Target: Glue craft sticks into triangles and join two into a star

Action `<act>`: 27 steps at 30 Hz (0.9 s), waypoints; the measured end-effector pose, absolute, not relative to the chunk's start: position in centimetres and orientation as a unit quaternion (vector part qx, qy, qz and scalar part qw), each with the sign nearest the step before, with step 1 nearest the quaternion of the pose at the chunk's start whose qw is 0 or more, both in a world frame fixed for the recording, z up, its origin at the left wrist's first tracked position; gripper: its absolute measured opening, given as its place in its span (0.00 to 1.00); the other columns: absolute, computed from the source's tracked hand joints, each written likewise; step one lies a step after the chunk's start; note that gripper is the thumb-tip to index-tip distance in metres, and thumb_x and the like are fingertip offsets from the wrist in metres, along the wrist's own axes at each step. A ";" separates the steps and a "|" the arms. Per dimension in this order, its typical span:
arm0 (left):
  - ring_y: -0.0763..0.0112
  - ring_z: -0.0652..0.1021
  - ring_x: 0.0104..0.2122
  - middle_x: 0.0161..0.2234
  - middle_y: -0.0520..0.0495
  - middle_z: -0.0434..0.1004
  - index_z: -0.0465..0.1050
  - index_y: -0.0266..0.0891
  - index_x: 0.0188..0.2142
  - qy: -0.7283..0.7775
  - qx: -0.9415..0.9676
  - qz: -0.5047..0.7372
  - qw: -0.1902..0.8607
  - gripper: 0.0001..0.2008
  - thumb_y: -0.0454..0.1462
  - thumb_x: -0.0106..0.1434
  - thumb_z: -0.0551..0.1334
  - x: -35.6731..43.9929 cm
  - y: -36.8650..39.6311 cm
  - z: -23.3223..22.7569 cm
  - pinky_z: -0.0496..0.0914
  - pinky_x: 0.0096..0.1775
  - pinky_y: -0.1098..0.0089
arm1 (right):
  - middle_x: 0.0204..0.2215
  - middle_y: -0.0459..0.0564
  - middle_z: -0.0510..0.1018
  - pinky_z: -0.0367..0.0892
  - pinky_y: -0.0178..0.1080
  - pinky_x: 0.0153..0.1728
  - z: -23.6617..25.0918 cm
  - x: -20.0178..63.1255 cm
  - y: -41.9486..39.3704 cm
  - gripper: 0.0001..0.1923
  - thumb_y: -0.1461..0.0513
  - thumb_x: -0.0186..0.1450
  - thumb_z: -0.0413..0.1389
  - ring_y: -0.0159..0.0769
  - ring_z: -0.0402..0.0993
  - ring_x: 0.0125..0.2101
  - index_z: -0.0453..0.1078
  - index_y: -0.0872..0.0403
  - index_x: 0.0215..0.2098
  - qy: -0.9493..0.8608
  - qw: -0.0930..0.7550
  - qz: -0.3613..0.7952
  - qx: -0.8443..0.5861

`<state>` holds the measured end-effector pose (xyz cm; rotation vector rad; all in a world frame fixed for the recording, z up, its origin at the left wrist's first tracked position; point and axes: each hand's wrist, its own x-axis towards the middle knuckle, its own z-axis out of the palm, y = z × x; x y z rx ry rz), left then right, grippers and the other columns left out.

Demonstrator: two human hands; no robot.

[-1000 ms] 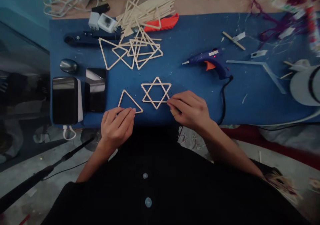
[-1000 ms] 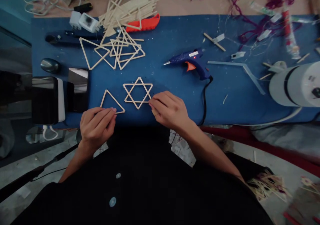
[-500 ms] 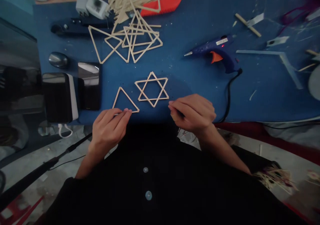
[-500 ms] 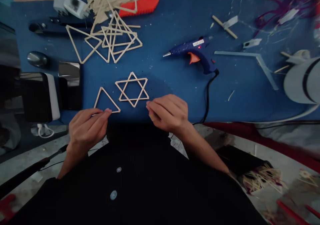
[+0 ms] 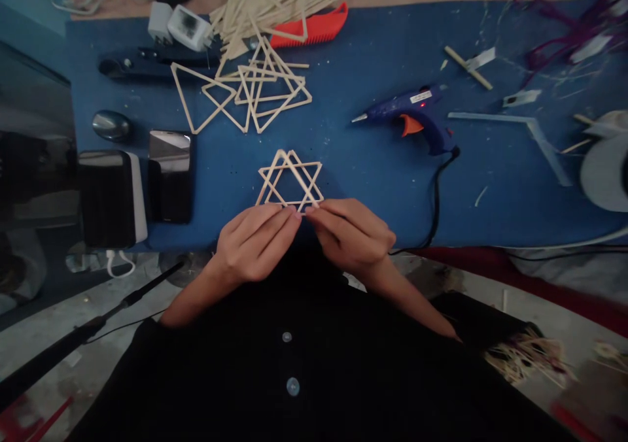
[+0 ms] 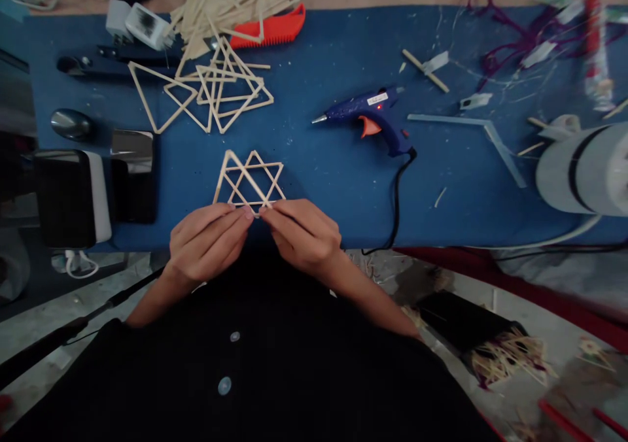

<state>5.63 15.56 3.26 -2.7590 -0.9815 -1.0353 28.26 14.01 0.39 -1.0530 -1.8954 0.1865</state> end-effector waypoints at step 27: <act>0.61 0.89 0.42 0.44 0.49 0.93 0.85 0.43 0.45 -0.464 -0.811 -0.351 -0.066 0.04 0.32 0.72 0.72 4.8 16.6 1.0 0.82 0.57 0.52 | 0.48 0.52 0.87 0.86 0.47 0.43 0.5 29.5 14.8 0.13 0.70 0.71 0.62 0.44 0.87 0.47 0.79 0.49 0.49 -0.750 0.392 0.151 -0.510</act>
